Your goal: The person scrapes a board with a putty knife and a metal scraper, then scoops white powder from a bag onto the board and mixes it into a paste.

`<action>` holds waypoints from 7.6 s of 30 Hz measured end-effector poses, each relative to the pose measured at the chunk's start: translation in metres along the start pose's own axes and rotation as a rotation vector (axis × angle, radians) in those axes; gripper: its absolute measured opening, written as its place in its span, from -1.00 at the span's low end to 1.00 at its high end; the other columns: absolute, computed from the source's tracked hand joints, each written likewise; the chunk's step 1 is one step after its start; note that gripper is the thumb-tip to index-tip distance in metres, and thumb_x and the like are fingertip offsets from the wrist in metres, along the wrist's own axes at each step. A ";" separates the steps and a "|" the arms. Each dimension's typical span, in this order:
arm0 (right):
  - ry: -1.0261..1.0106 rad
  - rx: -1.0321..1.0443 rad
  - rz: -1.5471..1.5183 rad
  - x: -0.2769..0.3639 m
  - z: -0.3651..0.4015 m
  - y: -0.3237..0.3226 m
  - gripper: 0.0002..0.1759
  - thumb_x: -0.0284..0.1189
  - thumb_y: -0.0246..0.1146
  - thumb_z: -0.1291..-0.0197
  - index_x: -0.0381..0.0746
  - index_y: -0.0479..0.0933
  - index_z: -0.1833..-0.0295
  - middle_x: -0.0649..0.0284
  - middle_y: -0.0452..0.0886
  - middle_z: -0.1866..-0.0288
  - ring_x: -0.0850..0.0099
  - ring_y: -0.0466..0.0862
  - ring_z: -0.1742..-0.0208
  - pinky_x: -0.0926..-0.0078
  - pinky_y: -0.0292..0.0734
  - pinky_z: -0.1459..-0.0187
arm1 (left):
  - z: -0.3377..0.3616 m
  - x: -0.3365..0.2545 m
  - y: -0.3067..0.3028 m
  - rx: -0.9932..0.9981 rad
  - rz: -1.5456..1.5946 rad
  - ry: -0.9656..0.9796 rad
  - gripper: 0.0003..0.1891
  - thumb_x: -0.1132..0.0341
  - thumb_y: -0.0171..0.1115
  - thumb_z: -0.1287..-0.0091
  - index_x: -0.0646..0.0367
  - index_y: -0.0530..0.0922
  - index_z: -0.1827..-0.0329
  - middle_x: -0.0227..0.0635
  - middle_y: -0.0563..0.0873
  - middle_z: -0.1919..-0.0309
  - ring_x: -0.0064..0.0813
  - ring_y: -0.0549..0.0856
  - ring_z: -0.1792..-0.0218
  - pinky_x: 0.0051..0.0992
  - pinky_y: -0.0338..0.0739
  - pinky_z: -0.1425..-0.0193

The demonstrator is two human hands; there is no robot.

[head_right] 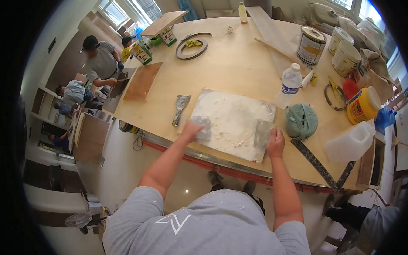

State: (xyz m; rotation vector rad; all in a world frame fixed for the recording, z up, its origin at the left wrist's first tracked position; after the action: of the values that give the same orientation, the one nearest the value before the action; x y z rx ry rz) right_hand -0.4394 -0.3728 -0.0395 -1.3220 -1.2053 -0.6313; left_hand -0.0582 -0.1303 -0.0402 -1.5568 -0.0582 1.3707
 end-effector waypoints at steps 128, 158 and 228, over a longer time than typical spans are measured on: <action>-0.070 -0.201 0.368 0.020 0.002 -0.004 -0.66 -0.23 0.08 -0.45 -0.28 0.44 0.27 -0.06 0.57 0.36 -0.12 0.57 0.29 0.04 0.45 0.26 | -0.099 -0.140 0.063 0.545 -0.069 0.330 -0.60 0.22 0.36 -0.17 0.21 0.62 -0.04 0.01 0.73 0.08 0.01 0.66 -0.02 -0.16 0.55 -0.14; -0.088 -0.177 0.375 0.019 -0.004 0.002 -0.60 -0.18 0.06 -0.45 -0.31 0.43 0.30 -0.10 0.57 0.31 -0.15 0.57 0.23 0.00 0.45 0.22 | 0.033 0.006 -0.017 0.069 0.086 -0.077 -0.49 0.23 0.35 -0.20 0.32 0.51 -0.16 0.13 0.68 0.00 0.08 0.64 -0.10 -0.17 0.52 -0.20; -0.097 -0.134 0.428 0.019 -0.006 0.005 -0.62 -0.20 0.07 -0.44 -0.32 0.45 0.28 -0.06 0.57 0.26 -0.10 0.59 0.19 0.02 0.48 0.19 | 0.094 -0.048 0.078 -0.139 0.175 -0.202 -0.46 0.21 0.29 -0.25 0.47 0.37 -0.11 0.30 0.66 0.09 0.21 0.65 -0.02 -0.11 0.56 -0.13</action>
State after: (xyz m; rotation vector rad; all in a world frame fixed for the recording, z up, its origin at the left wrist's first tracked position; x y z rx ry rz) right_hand -0.4275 -0.3725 -0.0230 -1.6784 -0.9247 -0.3452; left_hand -0.1896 -0.1379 -0.0443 -1.5611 -0.1466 1.6907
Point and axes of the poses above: each hand's wrist, its own z-axis away from the middle knuckle, its own y-axis out of the palm, x = y × z, the point moved 10 cm from there along -z, towards the middle knuckle
